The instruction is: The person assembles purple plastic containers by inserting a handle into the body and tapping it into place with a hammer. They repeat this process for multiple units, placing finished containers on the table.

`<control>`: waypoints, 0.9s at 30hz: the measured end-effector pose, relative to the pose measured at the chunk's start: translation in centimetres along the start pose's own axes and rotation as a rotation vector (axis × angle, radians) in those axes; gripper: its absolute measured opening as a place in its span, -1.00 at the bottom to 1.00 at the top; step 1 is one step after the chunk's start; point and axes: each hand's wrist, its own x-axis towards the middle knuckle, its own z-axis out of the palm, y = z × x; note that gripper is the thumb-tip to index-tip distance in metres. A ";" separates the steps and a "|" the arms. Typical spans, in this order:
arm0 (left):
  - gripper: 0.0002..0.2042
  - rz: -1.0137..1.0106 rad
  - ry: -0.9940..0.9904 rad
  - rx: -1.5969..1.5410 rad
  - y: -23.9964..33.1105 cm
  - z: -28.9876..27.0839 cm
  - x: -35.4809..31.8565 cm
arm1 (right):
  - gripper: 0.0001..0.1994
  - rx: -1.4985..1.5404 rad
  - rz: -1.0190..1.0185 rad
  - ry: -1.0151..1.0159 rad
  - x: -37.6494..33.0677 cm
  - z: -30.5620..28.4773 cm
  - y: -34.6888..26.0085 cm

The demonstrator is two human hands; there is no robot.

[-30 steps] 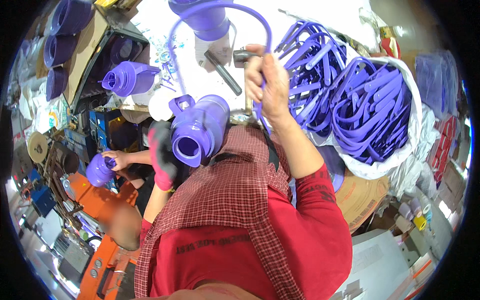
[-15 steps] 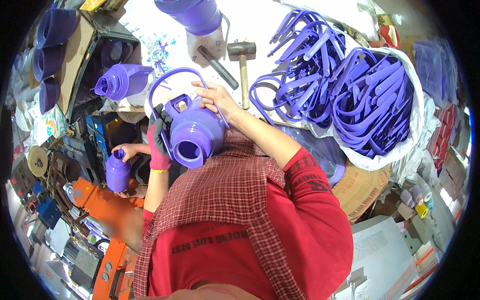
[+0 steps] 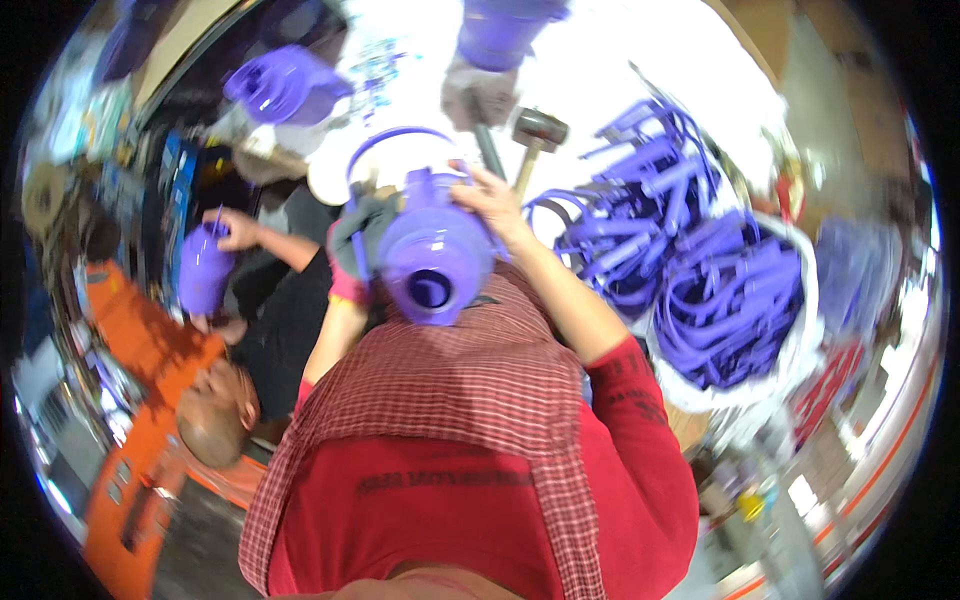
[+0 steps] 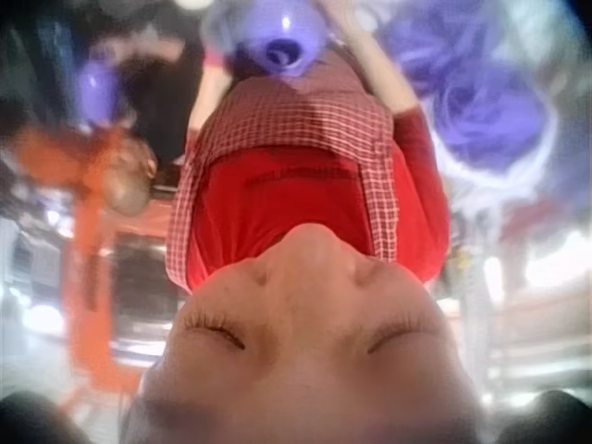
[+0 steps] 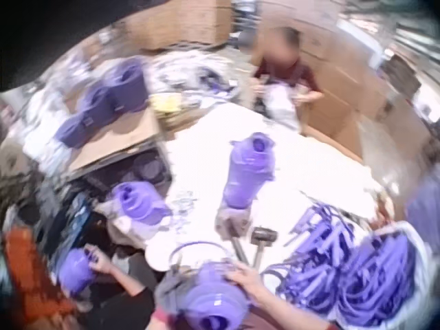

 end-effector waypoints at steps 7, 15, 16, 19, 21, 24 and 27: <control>-0.55 -0.064 -0.186 -0.225 -1.5 -0.2 1.2 | -0.30 0.050 -0.056 -0.115 -0.4 -2.6 -0.6; -0.53 0.014 0.065 0.163 -0.7 3.0 0.7 | -0.41 0.167 0.096 0.056 -1.2 -0.3 -2.2; -0.53 0.377 -0.061 0.541 0.1 3.7 0.3 | -0.42 0.215 0.077 -0.006 -1.9 -0.1 -2.7; -0.53 0.000 0.174 0.508 1.8 6.7 -3.7 | -0.38 0.413 0.039 -0.037 -4.4 0.2 -3.6; -0.50 0.256 0.001 0.571 2.6 9.6 -6.0 | -0.33 0.319 -0.115 -0.063 -5.6 0.6 -3.2; -0.40 0.423 -0.105 0.815 4.3 11.6 -8.2 | -0.47 0.480 0.081 -0.048 -6.3 2.2 -2.7; -0.48 0.447 0.008 0.806 3.4 10.7 -5.9 | -0.46 0.445 -0.195 0.080 -6.3 3.1 -4.1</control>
